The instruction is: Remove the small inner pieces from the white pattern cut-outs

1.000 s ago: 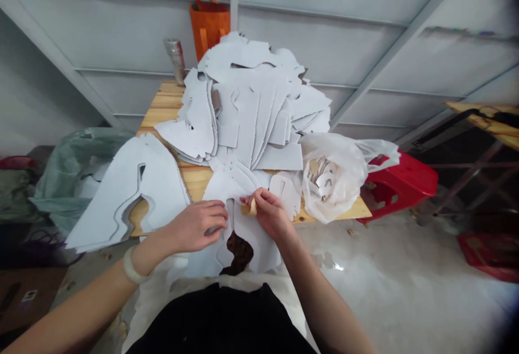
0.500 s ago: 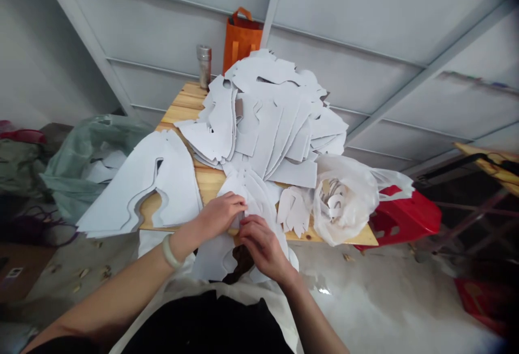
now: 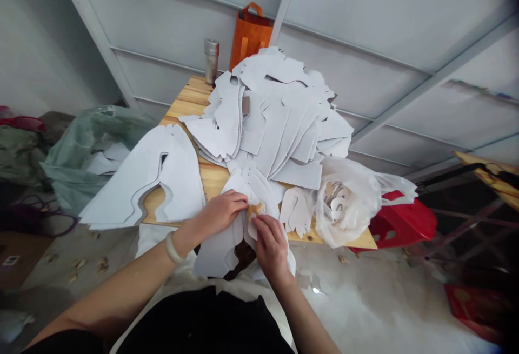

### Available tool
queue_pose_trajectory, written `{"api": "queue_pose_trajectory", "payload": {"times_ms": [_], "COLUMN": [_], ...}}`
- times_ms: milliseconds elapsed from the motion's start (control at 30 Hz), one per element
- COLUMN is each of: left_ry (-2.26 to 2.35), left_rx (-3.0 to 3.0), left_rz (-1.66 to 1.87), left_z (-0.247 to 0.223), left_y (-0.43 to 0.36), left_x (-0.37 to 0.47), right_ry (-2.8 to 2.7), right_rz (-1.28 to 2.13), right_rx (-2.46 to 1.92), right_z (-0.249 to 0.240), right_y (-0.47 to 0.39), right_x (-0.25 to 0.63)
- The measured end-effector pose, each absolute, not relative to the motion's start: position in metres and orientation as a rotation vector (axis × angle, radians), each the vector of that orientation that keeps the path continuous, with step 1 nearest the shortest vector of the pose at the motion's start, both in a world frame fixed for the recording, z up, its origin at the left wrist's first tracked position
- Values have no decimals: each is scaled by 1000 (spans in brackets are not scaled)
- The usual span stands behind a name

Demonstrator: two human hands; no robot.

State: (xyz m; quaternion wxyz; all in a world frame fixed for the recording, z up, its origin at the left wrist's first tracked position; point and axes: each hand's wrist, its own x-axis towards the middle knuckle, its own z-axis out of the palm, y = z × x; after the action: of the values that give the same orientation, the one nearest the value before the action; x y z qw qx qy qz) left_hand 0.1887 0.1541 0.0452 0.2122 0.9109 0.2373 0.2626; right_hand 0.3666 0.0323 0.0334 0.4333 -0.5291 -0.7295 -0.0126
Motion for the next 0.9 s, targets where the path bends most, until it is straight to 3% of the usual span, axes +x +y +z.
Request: {"api": "queue_pose_trajectory", "payload": {"times_ms": [233, 467, 900], "left_ry": [648, 689, 687], "left_rx": [2558, 2451, 2465], "left_rz": [715, 784, 835], "left_z": [56, 49, 47], "left_y": [139, 131, 131], "left_x": [183, 181, 180], "right_ry": [-1864, -1792, -1673], "right_rz": [71, -164, -51], "right_rx": [-1222, -1417, -1362], "right_z": [37, 33, 33], "right_y": [30, 34, 34], "right_x": [371, 357, 351]}}
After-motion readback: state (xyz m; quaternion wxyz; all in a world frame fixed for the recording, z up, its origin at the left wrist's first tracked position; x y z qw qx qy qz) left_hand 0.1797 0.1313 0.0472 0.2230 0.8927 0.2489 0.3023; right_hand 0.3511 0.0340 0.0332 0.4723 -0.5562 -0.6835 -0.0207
